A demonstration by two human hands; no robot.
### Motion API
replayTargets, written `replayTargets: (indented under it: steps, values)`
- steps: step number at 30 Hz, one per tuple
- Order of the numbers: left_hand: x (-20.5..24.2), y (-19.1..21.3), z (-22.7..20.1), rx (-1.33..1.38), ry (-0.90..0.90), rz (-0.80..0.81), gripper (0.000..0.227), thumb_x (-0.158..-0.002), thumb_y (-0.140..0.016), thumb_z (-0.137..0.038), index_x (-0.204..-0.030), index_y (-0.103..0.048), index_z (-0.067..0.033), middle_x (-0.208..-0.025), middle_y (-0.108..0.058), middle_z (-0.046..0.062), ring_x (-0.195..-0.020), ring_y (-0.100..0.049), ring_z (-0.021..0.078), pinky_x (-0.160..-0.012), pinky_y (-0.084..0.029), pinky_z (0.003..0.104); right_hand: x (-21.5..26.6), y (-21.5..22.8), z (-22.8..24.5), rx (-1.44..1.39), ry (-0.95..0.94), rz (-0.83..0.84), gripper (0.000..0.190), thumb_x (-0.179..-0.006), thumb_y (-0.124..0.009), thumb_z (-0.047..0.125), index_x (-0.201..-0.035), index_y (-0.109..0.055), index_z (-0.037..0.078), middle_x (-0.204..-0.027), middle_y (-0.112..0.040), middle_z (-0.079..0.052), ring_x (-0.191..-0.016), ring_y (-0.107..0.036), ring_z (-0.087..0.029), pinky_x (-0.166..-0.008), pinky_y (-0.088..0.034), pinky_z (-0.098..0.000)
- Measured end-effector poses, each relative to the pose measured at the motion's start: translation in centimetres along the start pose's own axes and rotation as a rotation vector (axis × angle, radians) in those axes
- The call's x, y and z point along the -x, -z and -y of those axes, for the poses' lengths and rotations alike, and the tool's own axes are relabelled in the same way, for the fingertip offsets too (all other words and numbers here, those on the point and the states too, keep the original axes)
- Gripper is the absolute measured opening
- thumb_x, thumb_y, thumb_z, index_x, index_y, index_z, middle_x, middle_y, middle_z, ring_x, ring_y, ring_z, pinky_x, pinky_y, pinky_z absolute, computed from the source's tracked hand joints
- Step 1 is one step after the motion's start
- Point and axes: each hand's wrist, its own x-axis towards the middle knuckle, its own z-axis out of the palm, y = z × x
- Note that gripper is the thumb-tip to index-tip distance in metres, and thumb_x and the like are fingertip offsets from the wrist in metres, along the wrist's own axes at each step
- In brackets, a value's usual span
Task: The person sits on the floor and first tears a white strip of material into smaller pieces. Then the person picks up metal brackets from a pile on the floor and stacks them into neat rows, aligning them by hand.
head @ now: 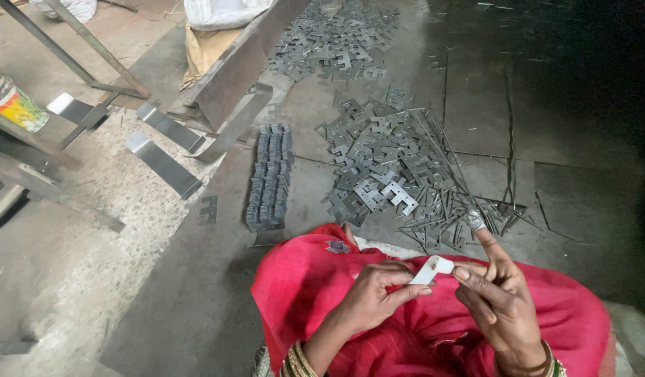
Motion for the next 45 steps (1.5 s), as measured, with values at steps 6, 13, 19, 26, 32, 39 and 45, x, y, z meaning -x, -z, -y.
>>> replayTargets:
  steps: [6,13,19,26,32,39,45]
  values:
    - [0.1,-0.9,-0.4,0.263,0.003,0.014,0.019,-0.106,-0.065,-0.013,-0.113,-0.076,0.0013,-0.097,-0.079,0.008,-0.089,-0.068,0.0049,-0.082,-0.056,0.026,-0.1,-1.5,-0.7,-0.061,-0.013,-0.099,0.064,-0.096,-0.055,-0.004,-0.156,-0.032,0.003,-0.105,-0.075,-0.024,-0.04,-0.036,-0.001,-0.042,-0.031,-0.0196]
    - [0.2,-0.6,-0.2,0.445,0.107,0.087,0.021,-0.108,-0.063,-0.013,-0.118,-0.075,0.0004,-0.098,-0.077,0.008,-0.091,-0.07,0.0076,-0.087,-0.056,0.026,0.4,-1.6,-1.6,0.209,0.113,-0.153,0.078,-0.096,-0.053,-0.004,-0.168,-0.023,0.006,-0.107,-0.072,-0.027,-0.044,-0.043,-0.006,-0.041,-0.036,-0.0204]
    - [0.5,-0.2,0.5,0.595,0.217,0.066,0.021,-0.106,-0.064,-0.014,-0.111,-0.075,0.0027,-0.09,-0.077,0.01,-0.085,-0.073,0.0125,-0.082,-0.055,0.026,0.7,-0.8,-3.1,0.566,0.345,-0.078,0.086,-0.094,-0.053,-0.005,-0.166,-0.008,0.009,-0.113,-0.072,-0.025,-0.049,-0.063,-0.011,-0.042,-0.055,-0.0241]
    - [1.0,0.2,0.4,0.891,0.292,0.043,0.027,-0.106,-0.068,-0.019,-0.107,-0.075,0.0077,-0.084,-0.074,0.015,-0.076,-0.074,0.021,-0.078,-0.061,0.034,1.4,-1.5,-3.5,1.167,0.572,-0.085,0.102,-0.081,-0.074,-0.002,-0.16,-0.01,0.002,-0.107,-0.075,-0.019,-0.061,-0.07,-0.011,-0.049,-0.053,-0.0215]
    - [0.7,1.1,-0.2,1.047,0.323,-0.21,0.033,-0.103,-0.065,-0.027,-0.114,-0.073,0.0037,-0.097,-0.076,0.014,-0.084,-0.074,0.0207,-0.08,-0.062,0.036,1.0,-2.5,-2.5,1.102,0.343,-0.146,0.089,-0.078,-0.077,-0.002,-0.152,-0.027,0.001,-0.092,-0.079,-0.014,-0.052,-0.065,-0.009,-0.041,-0.046,-0.0208]
    - [2.2,-0.2,0.4,0.868,0.43,-0.478,0.035,-0.098,-0.065,-0.027,-0.108,-0.071,0.0056,-0.111,-0.08,0.01,-0.096,-0.077,0.019,-0.089,-0.065,0.036,0.7,-2.5,-0.8,0.839,0.021,-0.211,0.072,-0.082,-0.07,-0.005,-0.144,-0.032,0.002,-0.086,-0.079,-0.015,-0.046,-0.057,-0.006,-0.035,-0.037,-0.0208]
    - [2.3,-6.7,1.7,0.99,0.139,-0.243,0.033,-0.094,-0.071,-0.002,-0.126,-0.065,-0.0038,-0.126,-0.069,0.005,-0.116,-0.067,0.0103,-0.106,-0.055,0.03,1.0,-2.7,-0.9,1.002,0.111,-0.002,0.07,-0.086,-0.068,-0.004,-0.146,-0.031,-0.003,-0.089,-0.078,-0.016,-0.073,-0.068,-0.004,-0.058,-0.052,-0.0196]
